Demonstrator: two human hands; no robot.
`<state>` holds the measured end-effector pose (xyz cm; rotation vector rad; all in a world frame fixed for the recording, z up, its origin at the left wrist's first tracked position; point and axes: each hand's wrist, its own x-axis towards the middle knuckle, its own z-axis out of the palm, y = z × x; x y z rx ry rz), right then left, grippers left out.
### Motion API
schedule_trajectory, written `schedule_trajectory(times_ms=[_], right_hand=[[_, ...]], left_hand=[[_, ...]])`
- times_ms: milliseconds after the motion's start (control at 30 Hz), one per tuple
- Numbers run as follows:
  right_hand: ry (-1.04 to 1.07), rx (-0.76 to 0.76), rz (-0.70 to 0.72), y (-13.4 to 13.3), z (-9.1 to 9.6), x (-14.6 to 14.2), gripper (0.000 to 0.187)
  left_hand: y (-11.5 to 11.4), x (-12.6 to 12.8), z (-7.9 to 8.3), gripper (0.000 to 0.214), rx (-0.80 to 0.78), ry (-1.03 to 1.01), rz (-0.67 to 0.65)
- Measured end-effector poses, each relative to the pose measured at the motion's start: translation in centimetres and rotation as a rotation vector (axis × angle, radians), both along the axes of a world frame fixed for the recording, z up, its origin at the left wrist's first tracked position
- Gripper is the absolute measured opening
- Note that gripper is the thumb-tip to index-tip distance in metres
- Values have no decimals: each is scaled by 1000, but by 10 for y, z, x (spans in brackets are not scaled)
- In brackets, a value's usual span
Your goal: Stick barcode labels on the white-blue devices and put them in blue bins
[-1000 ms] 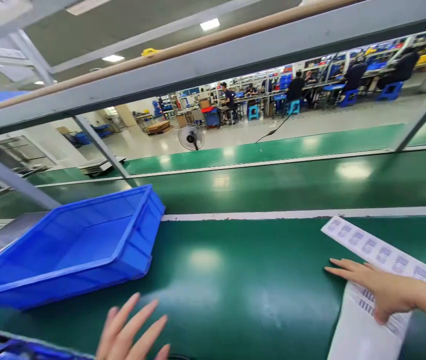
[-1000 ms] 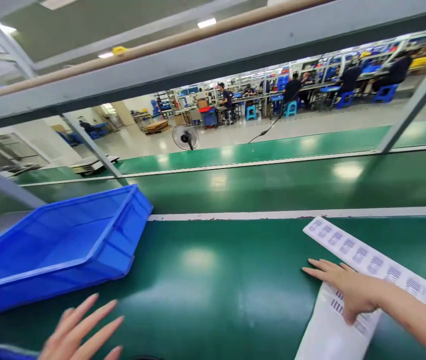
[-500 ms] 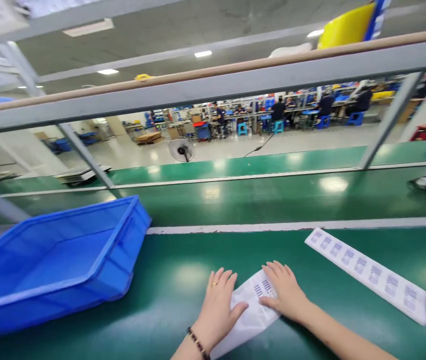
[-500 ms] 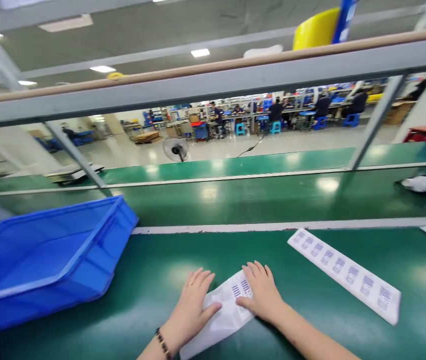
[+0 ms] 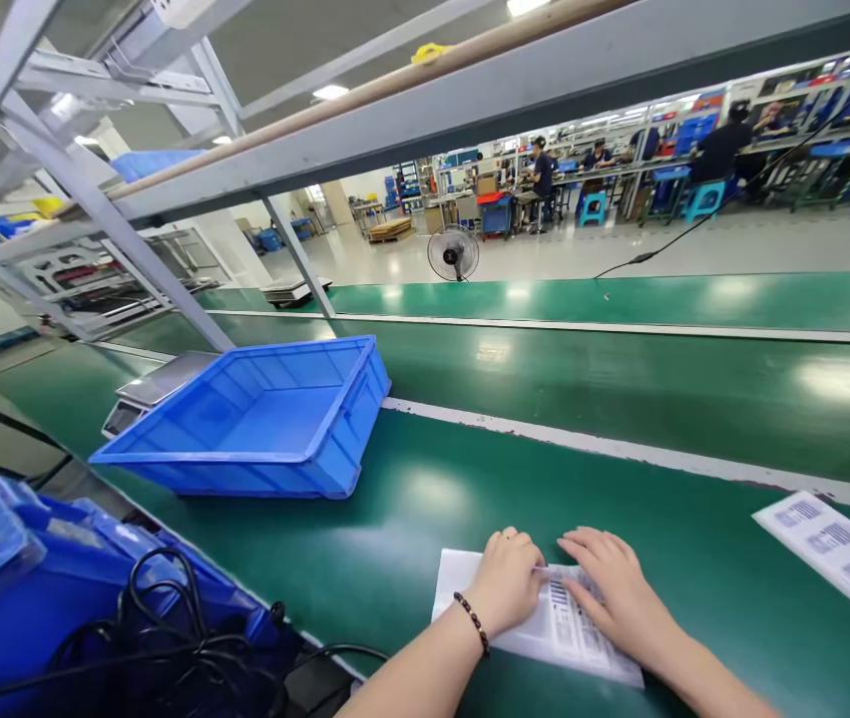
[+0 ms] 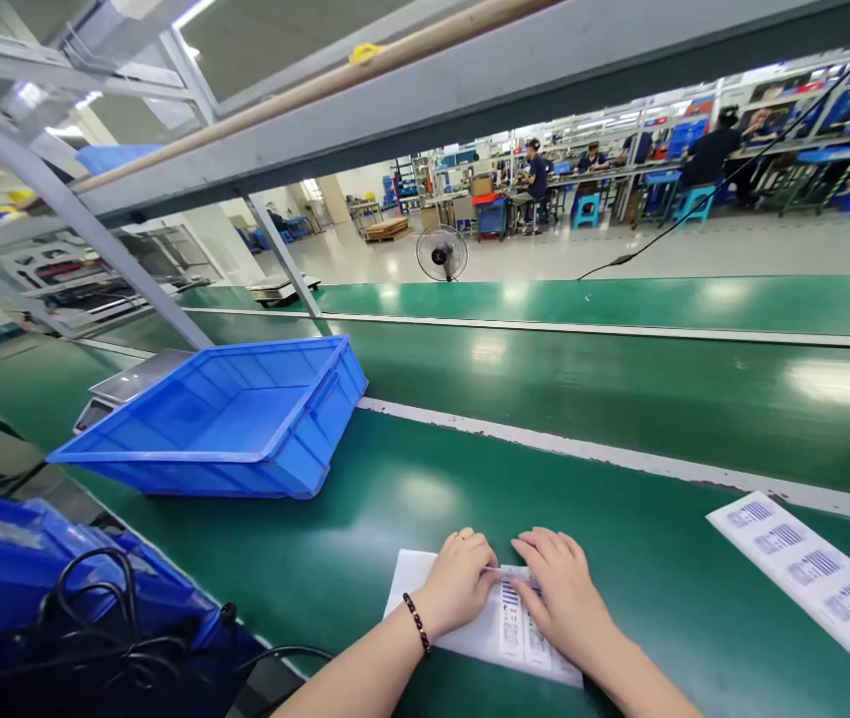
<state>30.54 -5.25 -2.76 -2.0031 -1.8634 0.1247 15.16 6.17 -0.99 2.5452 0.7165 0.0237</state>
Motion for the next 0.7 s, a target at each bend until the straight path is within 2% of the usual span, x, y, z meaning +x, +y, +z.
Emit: schedule_trajectory(times_ms=[167, 333, 433, 500, 567, 600, 633, 700], right_hand=[[8, -55, 142, 21, 20, -6, 18], [-35, -26, 210, 23, 29, -13, 31], [25, -20, 274, 9, 55, -8, 30], [180, -59, 295, 3, 79, 4, 27], [403, -91, 253, 4, 96, 21, 25], [518, -82, 201, 7, 98, 30, 25], [633, -54, 123, 13, 96, 38, 25], [858, 55, -106, 30, 80, 49, 29]], left_hand=[[2, -2, -4, 14, -7, -16, -53], [6, -5, -9, 17, 2, -41, -26], [8, -5, -11, 17, 14, -54, 5], [9, -5, -12, 17, 23, -57, 17], [9, -5, -14, 17, 37, -54, 15], [9, -5, -17, 17, 50, -53, 10], [10, -4, -21, 16, 56, -48, 5], [15, 0, -31, 14, 49, -20, 0]])
